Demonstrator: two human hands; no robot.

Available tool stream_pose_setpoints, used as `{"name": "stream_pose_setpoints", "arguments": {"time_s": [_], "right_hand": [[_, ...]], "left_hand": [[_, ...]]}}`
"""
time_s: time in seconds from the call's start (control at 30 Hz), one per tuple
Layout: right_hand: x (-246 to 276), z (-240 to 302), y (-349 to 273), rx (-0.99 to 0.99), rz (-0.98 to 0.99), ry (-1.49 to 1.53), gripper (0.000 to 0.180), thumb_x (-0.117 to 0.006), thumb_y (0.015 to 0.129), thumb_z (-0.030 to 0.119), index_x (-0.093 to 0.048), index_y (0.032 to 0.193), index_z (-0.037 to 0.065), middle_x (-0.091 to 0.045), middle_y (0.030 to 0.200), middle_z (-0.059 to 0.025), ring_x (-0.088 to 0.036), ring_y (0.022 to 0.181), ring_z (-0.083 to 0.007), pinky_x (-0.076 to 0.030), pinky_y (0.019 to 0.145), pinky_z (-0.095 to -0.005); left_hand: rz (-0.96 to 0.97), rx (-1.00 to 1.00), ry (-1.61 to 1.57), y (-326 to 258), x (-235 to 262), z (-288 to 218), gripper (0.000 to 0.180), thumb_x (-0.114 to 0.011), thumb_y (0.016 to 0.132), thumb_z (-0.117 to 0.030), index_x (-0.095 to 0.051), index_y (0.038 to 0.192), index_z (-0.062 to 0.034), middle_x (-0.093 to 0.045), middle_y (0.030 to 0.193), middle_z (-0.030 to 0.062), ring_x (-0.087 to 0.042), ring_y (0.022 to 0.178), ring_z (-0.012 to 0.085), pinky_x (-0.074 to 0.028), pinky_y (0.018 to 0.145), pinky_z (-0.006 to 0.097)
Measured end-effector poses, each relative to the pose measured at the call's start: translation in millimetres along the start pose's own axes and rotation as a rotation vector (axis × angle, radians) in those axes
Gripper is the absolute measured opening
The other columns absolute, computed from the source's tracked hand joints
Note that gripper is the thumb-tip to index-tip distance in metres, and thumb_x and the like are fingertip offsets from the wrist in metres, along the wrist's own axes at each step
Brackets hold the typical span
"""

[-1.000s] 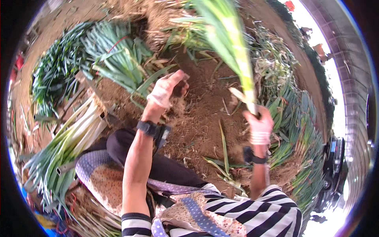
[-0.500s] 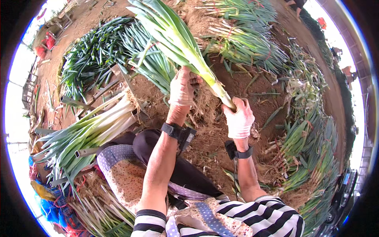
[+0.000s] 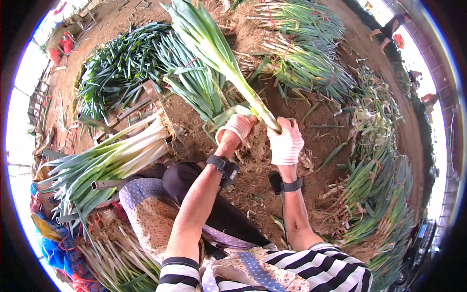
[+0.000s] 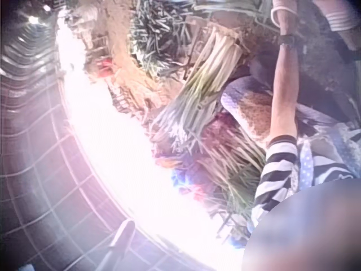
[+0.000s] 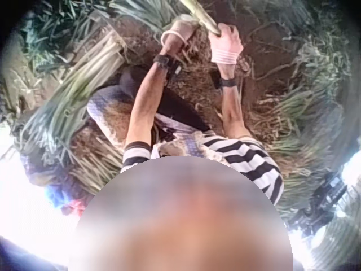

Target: Harvesting, trimming roots/leaves, and bundling leeks with rubber bands in an agricultural high-tunnel setting.

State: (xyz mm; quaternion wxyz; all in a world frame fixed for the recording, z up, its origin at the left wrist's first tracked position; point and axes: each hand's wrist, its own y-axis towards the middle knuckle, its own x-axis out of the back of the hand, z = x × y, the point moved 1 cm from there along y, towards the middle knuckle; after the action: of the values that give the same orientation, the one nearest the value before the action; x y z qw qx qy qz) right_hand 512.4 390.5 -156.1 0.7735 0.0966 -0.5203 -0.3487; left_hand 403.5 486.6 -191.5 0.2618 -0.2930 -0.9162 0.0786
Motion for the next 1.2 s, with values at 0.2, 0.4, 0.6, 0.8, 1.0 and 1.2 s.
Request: {"name": "stream_pose_setpoints", "arguments": {"time_s": [0.2,0.4,0.6,0.8,1.0,1.2], "right_hand": [[1.9,-11.5,-13.6,0.023,-0.042,-0.082,0.028,-0.072,0.065,0.018,-0.058,0.089,0.013,-0.058,0.088,-0.008,-0.058,0.077,-0.0283,-0.049,0.063,-0.0389],[-11.6,-15.7,-43.6,0.022,-0.074,-0.156,0.032,-0.075,0.059,0.015,-0.059,0.087,0.013,-0.057,0.09,-0.0054,-0.055,0.084,-0.0266,-0.048,0.069,-0.0379],[-40.7,-15.9,-52.8,-0.026,0.077,-0.004,0.055,-0.078,0.059,0.031,-0.054,0.104,0.01,-0.053,0.098,-0.0092,-0.05,0.093,-0.0288,-0.044,0.078,-0.0406],[-51.8,3.4,-9.1,0.073,0.226,0.443,0.061,-0.075,0.065,0.038,-0.053,0.112,0.008,-0.057,0.106,-0.014,-0.057,0.096,-0.0305,-0.05,0.078,-0.0388],[-55.7,19.9,14.5,-0.082,0.659,1.067,0.032,-0.068,0.074,0.023,-0.06,0.097,0.002,-0.06,0.098,-0.0108,-0.059,0.089,-0.019,-0.048,0.076,-0.0303],[-14.8,-19.5,-47.8,-0.18,0.783,0.989,0.023,-0.065,0.077,0.014,-0.058,0.096,0.004,-0.061,0.088,-0.0075,-0.058,0.082,-0.0172,-0.048,0.072,-0.0298]], "left_hand": [[-0.607,-0.048,-1.079,6.7,48.4,19.4,0.045,-0.059,0.081,-0.052,-0.059,0.073,-0.0084,-0.052,0.055,0.0005,-0.044,0.044,0.0109,-0.033,0.044,0.025],[-0.401,-0.211,-1.542,9.2,52.8,1.1,0.079,-0.063,0.07,-0.063,-0.045,0.122,-0.0066,-0.055,0.103,0.0115,-0.052,0.097,0.0217,-0.042,0.085,0.04],[-0.572,-0.149,-1.505,3.8,52.2,-1.7,0.055,-0.055,0.079,-0.059,-0.053,0.099,-0.0087,-0.055,0.073,0.0036,-0.054,0.06,0.0174,-0.048,0.052,0.031],[-0.597,-0.275,-1.41,0.3,63.7,5.5,0.058,-0.049,0.081,-0.063,-0.055,0.098,-0.0073,-0.053,0.07,0.0015,-0.051,0.056,0.0132,-0.044,0.048,0.026],[-0.51,-0.397,-1.25,3.9,60.4,2.5,0.078,-0.052,0.065,-0.078,-0.052,0.097,-0.0065,-0.049,0.064,-0.0002,-0.047,0.047,0.0125,-0.045,0.048,0.029],[-0.269,-0.385,-1.459,4.4,59.5,6.5,0.063,-0.049,0.08,-0.064,-0.052,0.095,-0.0031,-0.043,0.055,0.0011,-0.04,0.041,0.0118,-0.035,0.04,0.026]]}}
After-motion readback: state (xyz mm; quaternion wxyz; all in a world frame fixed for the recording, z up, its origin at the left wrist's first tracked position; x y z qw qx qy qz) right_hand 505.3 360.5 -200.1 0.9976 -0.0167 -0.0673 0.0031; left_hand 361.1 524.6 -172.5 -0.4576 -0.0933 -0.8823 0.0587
